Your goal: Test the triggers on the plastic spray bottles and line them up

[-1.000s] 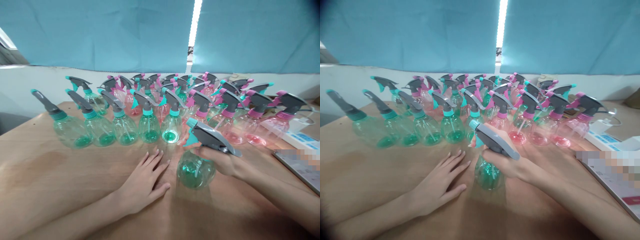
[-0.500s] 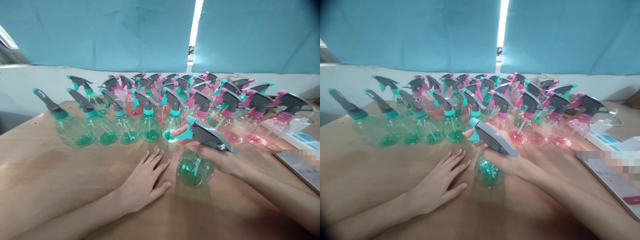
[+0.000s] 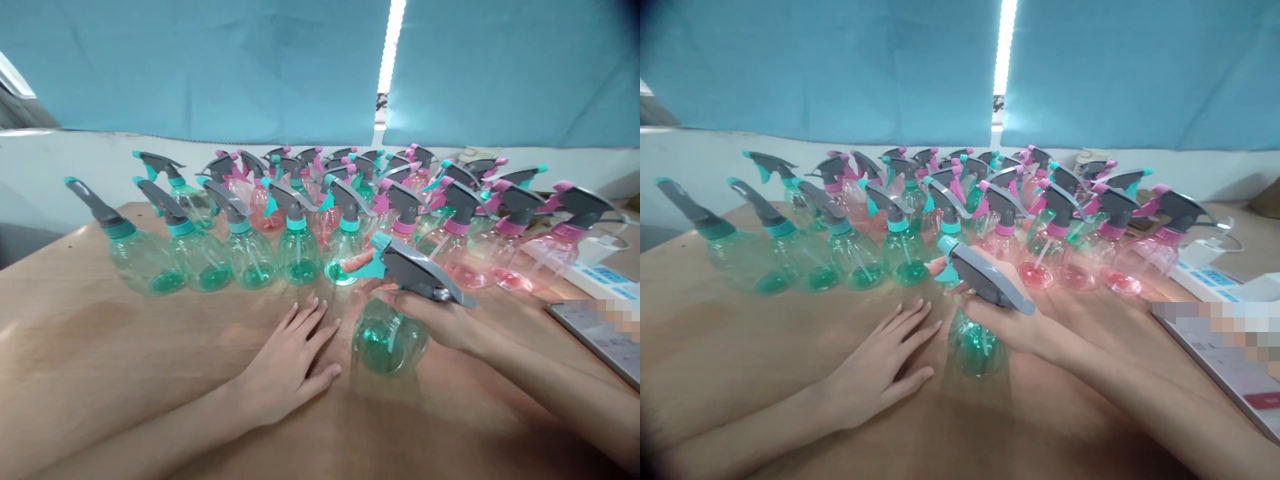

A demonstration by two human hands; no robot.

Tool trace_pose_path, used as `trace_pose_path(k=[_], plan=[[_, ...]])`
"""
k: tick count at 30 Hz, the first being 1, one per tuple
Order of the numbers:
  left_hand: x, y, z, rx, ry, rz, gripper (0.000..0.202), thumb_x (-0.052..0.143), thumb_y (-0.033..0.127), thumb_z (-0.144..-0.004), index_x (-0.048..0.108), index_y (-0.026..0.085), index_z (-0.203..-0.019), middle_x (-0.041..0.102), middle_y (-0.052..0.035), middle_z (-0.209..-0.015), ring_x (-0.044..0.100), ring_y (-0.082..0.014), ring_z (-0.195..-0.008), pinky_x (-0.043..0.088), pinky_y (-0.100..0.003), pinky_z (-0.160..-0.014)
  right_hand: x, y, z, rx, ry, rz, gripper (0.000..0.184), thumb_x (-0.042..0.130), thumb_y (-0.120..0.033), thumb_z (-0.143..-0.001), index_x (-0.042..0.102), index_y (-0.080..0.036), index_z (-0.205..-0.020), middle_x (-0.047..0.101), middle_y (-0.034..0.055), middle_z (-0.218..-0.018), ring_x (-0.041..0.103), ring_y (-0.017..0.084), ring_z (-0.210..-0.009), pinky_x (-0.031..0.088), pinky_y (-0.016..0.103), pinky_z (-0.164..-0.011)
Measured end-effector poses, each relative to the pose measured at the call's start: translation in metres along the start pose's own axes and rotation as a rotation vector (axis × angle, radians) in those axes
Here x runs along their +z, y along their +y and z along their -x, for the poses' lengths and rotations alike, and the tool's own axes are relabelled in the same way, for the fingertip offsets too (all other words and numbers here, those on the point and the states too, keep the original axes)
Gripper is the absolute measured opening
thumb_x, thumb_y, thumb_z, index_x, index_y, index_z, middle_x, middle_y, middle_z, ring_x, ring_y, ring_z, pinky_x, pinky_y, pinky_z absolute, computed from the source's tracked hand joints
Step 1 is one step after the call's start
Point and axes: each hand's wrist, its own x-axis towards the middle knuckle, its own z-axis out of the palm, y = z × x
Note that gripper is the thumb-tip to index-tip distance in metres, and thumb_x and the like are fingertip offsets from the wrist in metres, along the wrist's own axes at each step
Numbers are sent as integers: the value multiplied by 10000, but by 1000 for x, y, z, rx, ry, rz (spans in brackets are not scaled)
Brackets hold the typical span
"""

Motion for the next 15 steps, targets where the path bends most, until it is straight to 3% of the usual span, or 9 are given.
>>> trace_pose_path(k=[15], plan=[[0, 0, -1, 1, 0, 9, 574, 425, 509, -982, 422, 161, -1438, 315, -154, -1529, 218, -325, -1427, 219, -547, -1127, 0, 0, -1, -14, 20, 5, 321, 537, -182, -752, 671, -282, -1025, 710, -4, -769, 693, 210, -755, 557, 359, -749]])
